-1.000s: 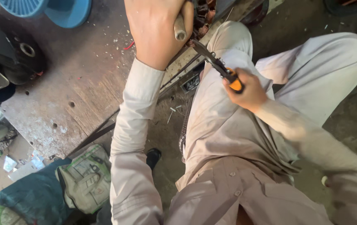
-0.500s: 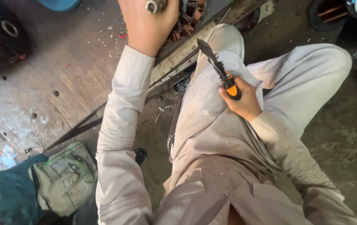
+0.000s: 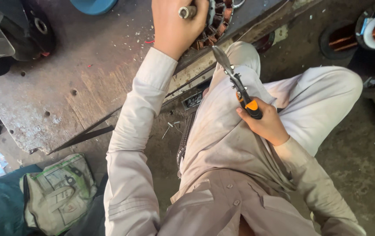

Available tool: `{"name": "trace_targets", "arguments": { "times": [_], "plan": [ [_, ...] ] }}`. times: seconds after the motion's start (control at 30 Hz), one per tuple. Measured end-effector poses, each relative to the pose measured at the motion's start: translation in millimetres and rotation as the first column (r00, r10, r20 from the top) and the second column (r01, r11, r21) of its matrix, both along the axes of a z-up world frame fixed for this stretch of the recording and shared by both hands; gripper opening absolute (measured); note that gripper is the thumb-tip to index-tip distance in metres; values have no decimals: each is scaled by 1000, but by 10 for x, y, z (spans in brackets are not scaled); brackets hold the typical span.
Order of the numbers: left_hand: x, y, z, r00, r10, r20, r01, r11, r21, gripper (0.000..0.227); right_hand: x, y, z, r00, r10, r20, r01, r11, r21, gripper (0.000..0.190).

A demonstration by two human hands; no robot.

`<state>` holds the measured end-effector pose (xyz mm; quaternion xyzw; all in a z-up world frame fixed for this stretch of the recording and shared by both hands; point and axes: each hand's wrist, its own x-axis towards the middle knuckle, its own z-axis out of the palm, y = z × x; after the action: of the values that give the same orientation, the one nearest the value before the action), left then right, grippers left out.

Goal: The person uses pliers to cut and remove copper wire from a motor stator. They then use a screwdriver to adjust or remove parts of the stator assembly.

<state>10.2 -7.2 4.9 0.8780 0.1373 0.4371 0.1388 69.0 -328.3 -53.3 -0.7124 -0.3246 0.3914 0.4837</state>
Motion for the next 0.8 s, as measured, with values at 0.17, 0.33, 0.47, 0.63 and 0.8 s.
{"name": "trace_targets", "arguments": {
  "times": [0.17,0.33,0.47,0.63,0.8],
  "plan": [
    [40,-40,69,999,43,-5,-43,999,31,13,128,-62,33,997,18,82,-10,996,-88,33],
    [16,-55,93,999,42,-19,-41,997,58,9,197,-28,151,995,52,88,-47,997,-56,36],
    [42,-71,116,998,42,-49,-39,997,60,7,322,8,248,993,102,60,-100,995,-24,37],
    [40,-109,160,994,59,-95,-49,993,103,10,531,-35,279,933,144,-329,-204,966,-157,39],
    [66,-84,174,995,35,-91,-24,992,124,13,702,-36,140,976,203,-72,-209,974,-91,43]
  ]
}}
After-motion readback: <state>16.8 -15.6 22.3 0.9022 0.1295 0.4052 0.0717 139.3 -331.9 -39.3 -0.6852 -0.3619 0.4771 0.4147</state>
